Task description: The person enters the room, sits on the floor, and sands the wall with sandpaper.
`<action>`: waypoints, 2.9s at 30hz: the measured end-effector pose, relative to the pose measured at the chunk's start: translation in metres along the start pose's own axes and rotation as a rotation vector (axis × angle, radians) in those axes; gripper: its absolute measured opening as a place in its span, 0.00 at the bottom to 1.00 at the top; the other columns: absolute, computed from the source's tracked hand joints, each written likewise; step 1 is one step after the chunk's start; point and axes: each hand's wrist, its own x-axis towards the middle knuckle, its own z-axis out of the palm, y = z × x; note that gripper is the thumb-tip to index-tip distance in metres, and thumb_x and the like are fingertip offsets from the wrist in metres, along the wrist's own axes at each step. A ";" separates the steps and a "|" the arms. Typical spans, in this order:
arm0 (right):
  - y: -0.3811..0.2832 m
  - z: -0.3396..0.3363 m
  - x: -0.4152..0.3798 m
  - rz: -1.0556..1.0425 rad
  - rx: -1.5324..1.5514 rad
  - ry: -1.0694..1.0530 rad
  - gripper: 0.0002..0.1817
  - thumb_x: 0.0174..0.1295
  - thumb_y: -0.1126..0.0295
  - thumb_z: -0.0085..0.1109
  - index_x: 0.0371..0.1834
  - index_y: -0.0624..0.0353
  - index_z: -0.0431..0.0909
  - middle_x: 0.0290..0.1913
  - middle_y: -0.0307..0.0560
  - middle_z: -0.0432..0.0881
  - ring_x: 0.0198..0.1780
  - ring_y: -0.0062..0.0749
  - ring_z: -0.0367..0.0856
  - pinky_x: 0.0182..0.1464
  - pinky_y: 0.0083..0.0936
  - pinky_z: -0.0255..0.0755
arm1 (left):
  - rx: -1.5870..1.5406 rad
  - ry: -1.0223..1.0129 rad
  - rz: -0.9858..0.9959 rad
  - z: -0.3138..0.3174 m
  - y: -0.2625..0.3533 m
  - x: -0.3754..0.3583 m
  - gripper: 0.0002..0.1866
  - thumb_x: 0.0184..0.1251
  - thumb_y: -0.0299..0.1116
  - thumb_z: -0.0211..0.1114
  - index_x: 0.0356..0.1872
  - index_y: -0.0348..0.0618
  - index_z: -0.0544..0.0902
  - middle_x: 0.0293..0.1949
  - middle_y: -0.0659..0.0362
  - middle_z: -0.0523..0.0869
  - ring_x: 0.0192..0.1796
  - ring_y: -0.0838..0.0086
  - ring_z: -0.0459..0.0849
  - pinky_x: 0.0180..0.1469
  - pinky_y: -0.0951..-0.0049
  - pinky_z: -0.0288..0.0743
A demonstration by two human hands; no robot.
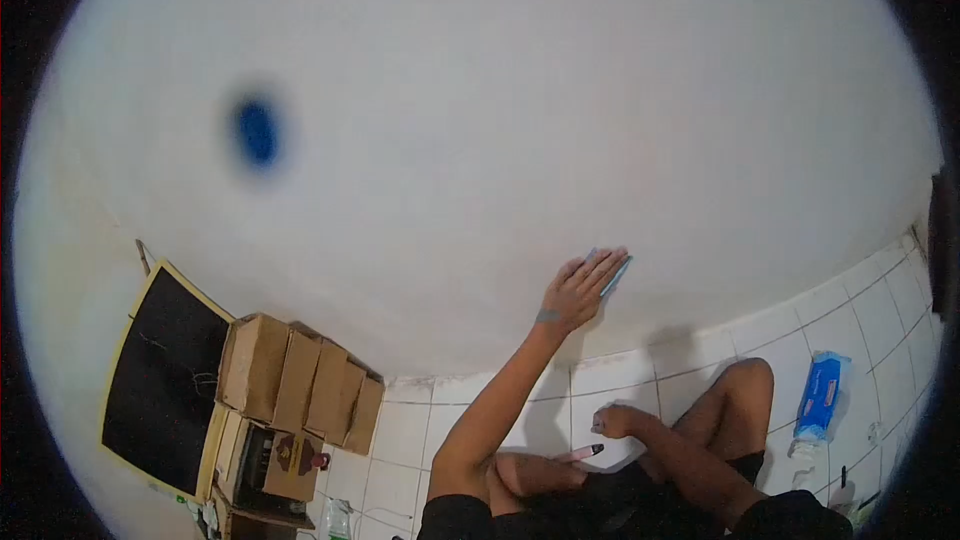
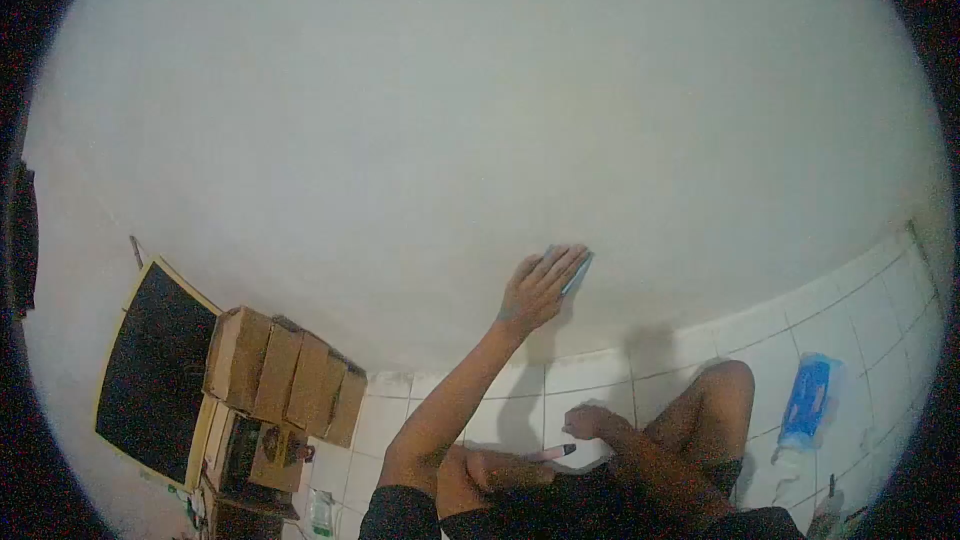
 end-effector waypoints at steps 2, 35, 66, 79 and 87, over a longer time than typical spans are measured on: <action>0.003 0.001 0.000 -0.032 -0.015 -0.011 0.23 0.66 0.51 0.48 0.44 0.61 0.80 0.49 0.59 0.81 0.52 0.56 0.79 0.57 0.49 0.70 | -0.023 0.070 -0.052 -0.007 -0.012 0.018 0.29 0.69 0.38 0.53 0.72 0.59 0.64 0.72 0.72 0.65 0.71 0.80 0.65 0.66 0.65 0.62; -0.018 -0.015 -0.010 0.058 -0.054 -0.026 0.22 0.65 0.53 0.48 0.45 0.62 0.80 0.49 0.60 0.82 0.52 0.58 0.79 0.57 0.50 0.70 | 0.105 0.269 -0.475 0.049 0.043 0.018 0.38 0.69 0.46 0.53 0.75 0.40 0.52 0.77 0.51 0.47 0.79 0.56 0.40 0.73 0.40 0.23; 0.006 -0.002 0.003 -0.086 -0.022 -0.047 0.18 0.66 0.58 0.46 0.40 0.63 0.79 0.46 0.61 0.81 0.49 0.56 0.79 0.53 0.47 0.70 | -0.120 0.363 -0.636 -0.048 -0.020 0.120 0.38 0.70 0.42 0.52 0.77 0.46 0.46 0.78 0.56 0.43 0.79 0.58 0.41 0.73 0.38 0.27; 0.031 -0.005 -0.012 -0.114 -0.182 0.143 0.20 0.65 0.61 0.52 0.49 0.67 0.79 0.50 0.62 0.81 0.52 0.51 0.78 0.53 0.40 0.73 | -0.262 -0.069 -0.778 -0.094 0.111 -0.285 0.29 0.66 0.34 0.59 0.69 0.51 0.67 0.75 0.49 0.55 0.77 0.55 0.50 0.76 0.47 0.40; -0.111 0.073 0.113 -0.267 0.181 0.061 0.19 0.65 0.61 0.52 0.49 0.67 0.79 0.50 0.61 0.81 0.51 0.49 0.78 0.52 0.39 0.73 | -0.296 0.281 -1.618 -0.178 0.128 -0.397 0.21 0.66 0.37 0.60 0.58 0.44 0.78 0.70 0.45 0.64 0.72 0.53 0.62 0.73 0.57 0.53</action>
